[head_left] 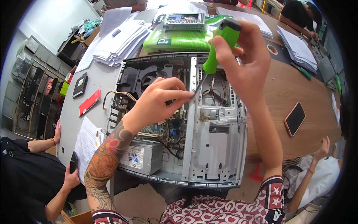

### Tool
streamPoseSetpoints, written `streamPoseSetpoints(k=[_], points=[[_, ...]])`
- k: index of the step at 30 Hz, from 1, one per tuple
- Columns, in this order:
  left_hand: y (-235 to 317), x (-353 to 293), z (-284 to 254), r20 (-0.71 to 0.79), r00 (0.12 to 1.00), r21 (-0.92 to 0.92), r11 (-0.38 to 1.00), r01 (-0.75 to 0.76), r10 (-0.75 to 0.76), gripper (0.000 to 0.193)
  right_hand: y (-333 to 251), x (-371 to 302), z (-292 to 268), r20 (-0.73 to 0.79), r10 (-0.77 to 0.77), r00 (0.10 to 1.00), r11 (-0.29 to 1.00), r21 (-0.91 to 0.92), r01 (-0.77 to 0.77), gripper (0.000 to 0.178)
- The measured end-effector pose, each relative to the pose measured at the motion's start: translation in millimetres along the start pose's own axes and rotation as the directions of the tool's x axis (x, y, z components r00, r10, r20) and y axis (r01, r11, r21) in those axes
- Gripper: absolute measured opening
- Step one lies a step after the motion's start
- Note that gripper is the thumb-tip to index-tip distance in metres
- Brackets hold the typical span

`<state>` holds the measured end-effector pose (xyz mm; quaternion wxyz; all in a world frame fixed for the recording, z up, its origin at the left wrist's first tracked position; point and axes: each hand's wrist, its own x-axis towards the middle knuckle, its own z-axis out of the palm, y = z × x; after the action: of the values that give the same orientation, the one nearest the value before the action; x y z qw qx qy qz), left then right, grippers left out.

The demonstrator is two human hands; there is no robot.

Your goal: The person uses a screwdriver to remove several screws from the chassis and internal components of a computer, then touches the interior parts by hand.

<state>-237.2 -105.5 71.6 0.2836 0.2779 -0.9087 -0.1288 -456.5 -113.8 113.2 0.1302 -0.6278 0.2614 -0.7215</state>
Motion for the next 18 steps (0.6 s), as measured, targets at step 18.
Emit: streamPoseSetpoints(k=[18], points=[[1, -7, 1, -0.003, 0.997, -0.164, 0.983, 0.08, -0.081, 0.021, -41, 19, 65, 0.281, 0.381, 0.881, 0.885, 0.163, -0.435, 0.027]])
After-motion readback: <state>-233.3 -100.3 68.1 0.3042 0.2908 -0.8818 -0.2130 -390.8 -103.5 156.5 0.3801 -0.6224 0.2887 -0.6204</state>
